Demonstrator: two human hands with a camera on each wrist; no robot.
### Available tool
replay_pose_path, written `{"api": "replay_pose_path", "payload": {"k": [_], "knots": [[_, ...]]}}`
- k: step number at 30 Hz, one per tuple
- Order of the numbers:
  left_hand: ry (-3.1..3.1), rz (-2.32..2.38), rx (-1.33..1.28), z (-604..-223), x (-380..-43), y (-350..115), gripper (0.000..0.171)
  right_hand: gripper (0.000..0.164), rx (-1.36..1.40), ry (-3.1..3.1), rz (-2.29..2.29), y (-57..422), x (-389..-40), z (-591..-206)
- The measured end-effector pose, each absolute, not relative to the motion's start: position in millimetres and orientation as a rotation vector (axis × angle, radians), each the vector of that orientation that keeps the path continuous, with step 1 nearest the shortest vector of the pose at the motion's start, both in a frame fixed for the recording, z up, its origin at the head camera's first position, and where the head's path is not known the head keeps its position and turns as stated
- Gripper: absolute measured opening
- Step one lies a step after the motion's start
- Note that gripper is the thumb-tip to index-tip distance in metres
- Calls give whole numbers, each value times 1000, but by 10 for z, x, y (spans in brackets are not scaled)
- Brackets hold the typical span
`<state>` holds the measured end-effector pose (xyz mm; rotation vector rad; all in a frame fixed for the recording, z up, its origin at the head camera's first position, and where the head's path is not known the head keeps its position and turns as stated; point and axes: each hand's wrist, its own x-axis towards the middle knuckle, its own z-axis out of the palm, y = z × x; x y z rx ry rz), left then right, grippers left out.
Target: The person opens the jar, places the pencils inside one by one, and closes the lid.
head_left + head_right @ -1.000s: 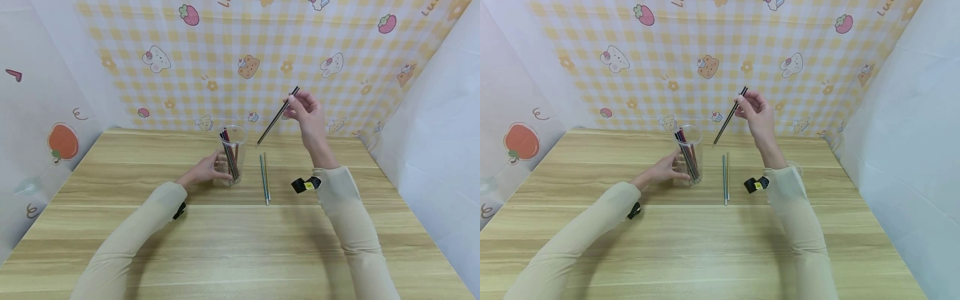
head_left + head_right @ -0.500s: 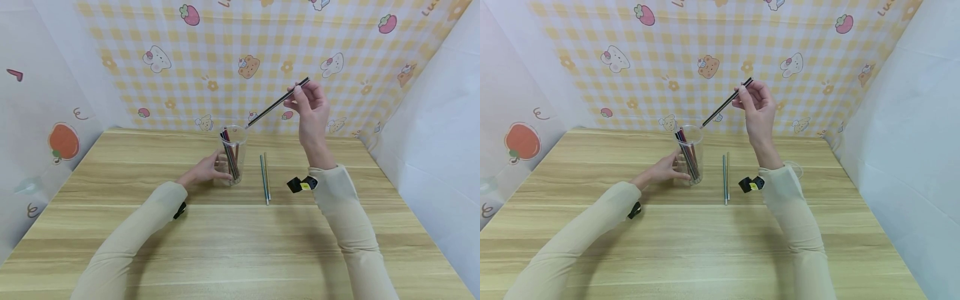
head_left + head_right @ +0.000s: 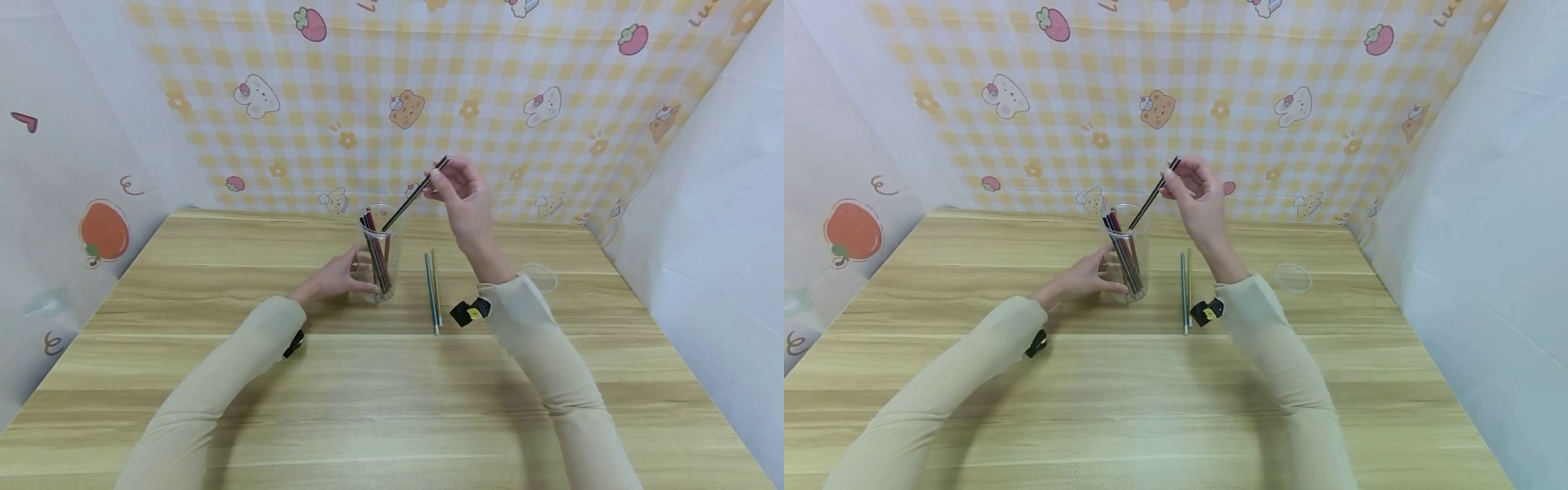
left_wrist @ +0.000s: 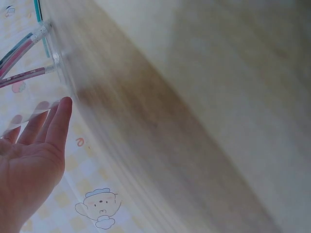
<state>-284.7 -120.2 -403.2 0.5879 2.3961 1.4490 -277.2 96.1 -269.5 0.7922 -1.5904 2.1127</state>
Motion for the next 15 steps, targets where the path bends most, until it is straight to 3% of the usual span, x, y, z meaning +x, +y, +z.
{"api": "replay_pose_path", "payload": {"k": [5,15], "knots": [[2415,1448,586,-4052,-2857,-1199,88,9,776,-1813,2055,896,-2765,-2806],[2411,1454,584,-4046,-2856,-1190,90,16,864,-2181,1509,775,-2567,-2728]]}}
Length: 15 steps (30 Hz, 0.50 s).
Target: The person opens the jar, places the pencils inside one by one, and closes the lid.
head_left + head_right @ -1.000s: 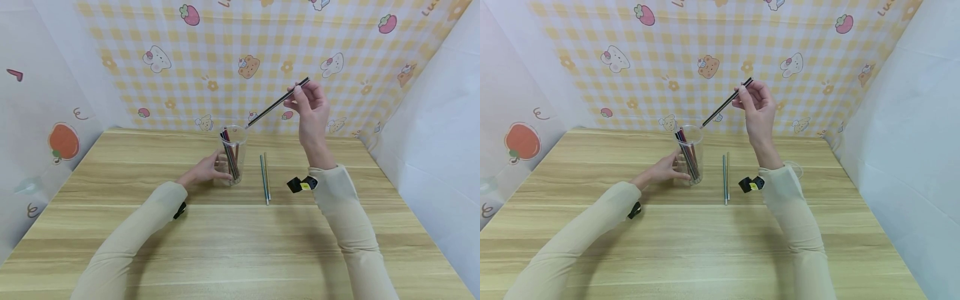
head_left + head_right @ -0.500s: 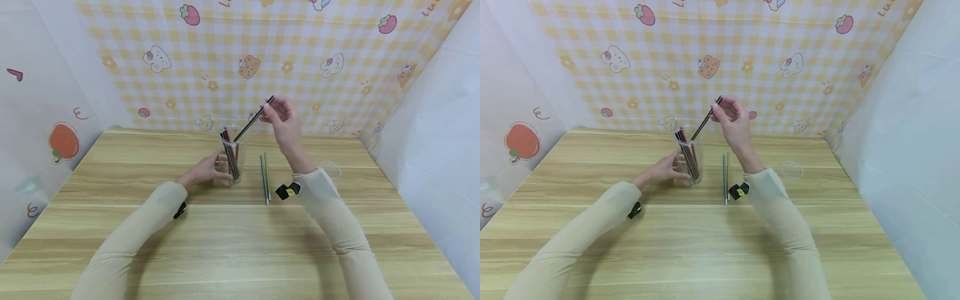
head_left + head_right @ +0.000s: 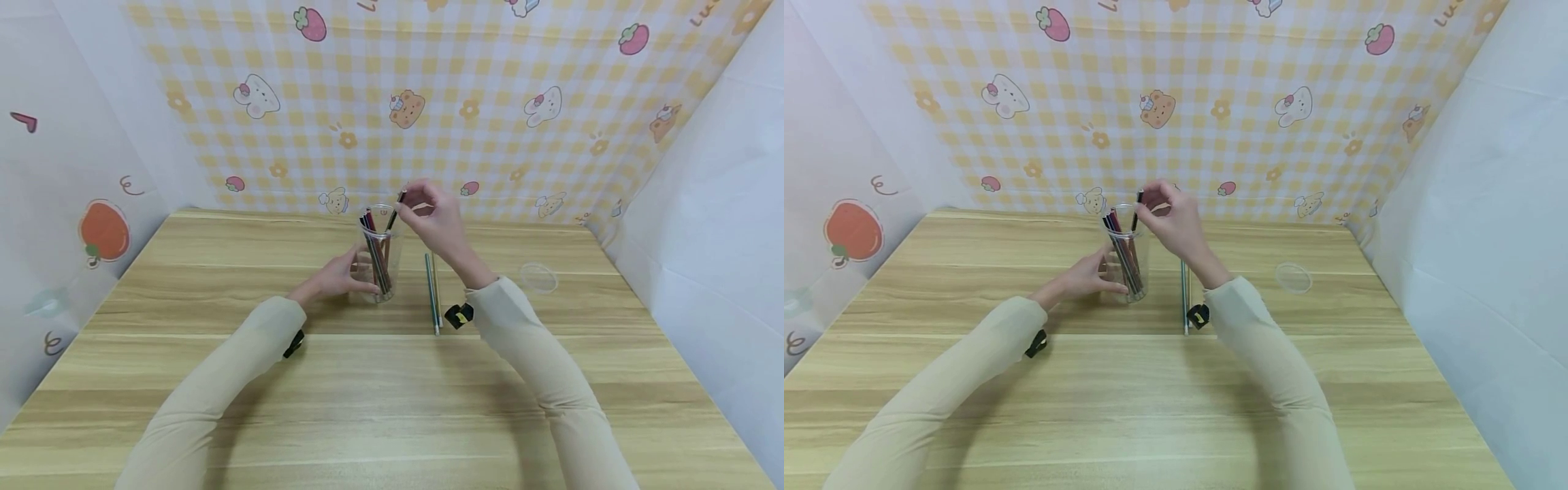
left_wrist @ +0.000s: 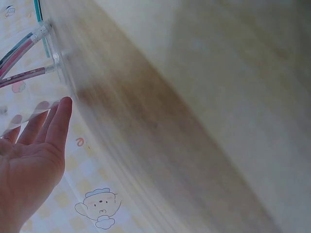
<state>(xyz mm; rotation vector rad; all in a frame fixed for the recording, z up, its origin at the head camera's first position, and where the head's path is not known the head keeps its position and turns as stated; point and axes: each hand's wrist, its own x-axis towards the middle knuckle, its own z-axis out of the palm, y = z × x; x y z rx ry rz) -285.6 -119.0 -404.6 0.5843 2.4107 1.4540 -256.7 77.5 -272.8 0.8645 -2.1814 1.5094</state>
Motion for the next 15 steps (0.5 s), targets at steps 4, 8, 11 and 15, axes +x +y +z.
{"api": "replay_pose_path", "payload": {"k": [4,8,11,15], "knots": [[2404,1461,593,-4057,-2864,-1192,89,16,910,-2231,1429,751,-2564,-2726],[2404,1459,600,-4062,-2864,-1194,87,15,955,-2227,1386,771,-2735,-2865],[2407,1454,605,-4062,-2865,-1197,87,12,988,-2249,1309,788,-2856,-2965],[2411,1443,602,-4065,-2871,-1202,88,10,1022,-2298,1214,782,-2858,-2982]]}}
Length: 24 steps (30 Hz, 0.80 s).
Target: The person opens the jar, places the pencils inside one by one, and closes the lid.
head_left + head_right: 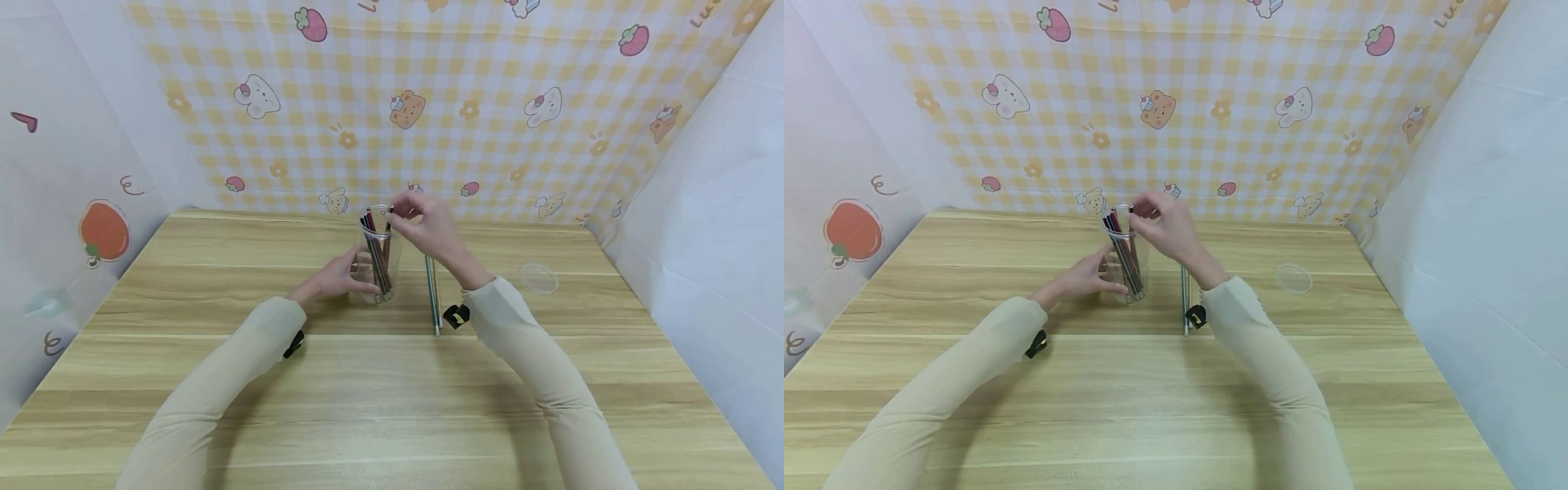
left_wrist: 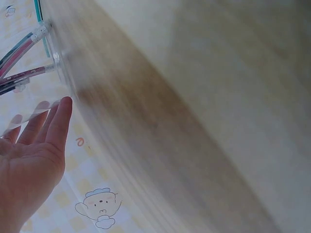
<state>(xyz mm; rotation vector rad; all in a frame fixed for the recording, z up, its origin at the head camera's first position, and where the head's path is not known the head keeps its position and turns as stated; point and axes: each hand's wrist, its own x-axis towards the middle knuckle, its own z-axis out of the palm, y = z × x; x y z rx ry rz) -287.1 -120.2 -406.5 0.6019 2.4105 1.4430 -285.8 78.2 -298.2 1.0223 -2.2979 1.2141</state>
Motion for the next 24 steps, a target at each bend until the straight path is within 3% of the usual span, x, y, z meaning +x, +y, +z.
{"api": "replay_pose_path", "payload": {"k": [16,24], "knots": [[2384,1439,589,-3728,-2641,-1150,79,12,1060,-2349,1139,770,-2861,-2989],[2365,1481,599,-3882,-2752,-1170,81,11,1091,-2455,1020,752,-2873,-2932]]}}
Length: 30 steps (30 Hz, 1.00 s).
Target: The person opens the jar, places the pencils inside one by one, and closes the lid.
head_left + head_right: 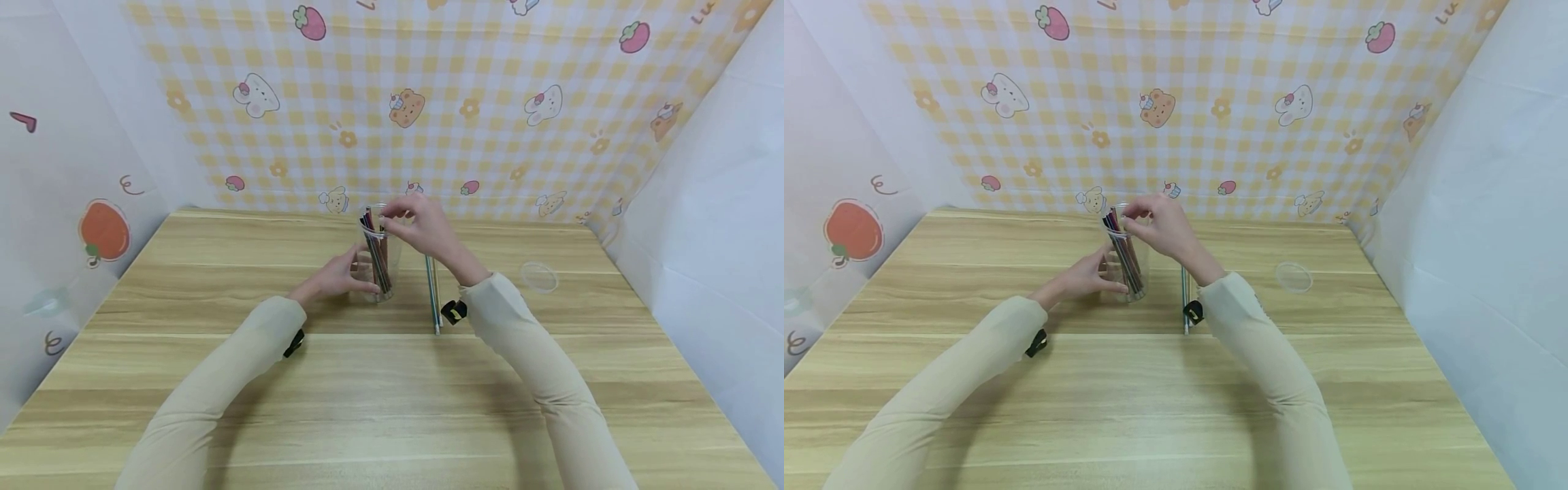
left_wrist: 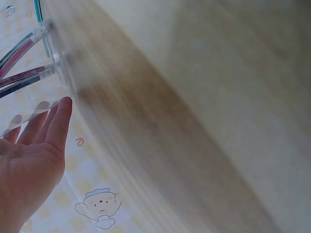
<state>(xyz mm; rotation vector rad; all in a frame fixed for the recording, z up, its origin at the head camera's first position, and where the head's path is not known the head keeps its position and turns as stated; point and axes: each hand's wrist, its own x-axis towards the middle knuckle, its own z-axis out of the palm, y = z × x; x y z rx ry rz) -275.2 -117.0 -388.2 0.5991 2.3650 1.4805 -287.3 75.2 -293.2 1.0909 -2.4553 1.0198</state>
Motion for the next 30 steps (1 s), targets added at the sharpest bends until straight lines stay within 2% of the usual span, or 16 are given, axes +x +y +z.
{"api": "replay_pose_path", "payload": {"k": [6,14,30], "knots": [[2399,1463,591,-4046,-2859,-1191,83,13,1155,-2473,997,756,-2888,-2910],[2413,1453,584,-4062,-2869,-1193,84,15,1170,-2480,1041,770,-2875,-2908],[2422,1445,578,-4069,-2872,-1185,87,23,720,-2283,1748,1064,-2940,-2926]]}}
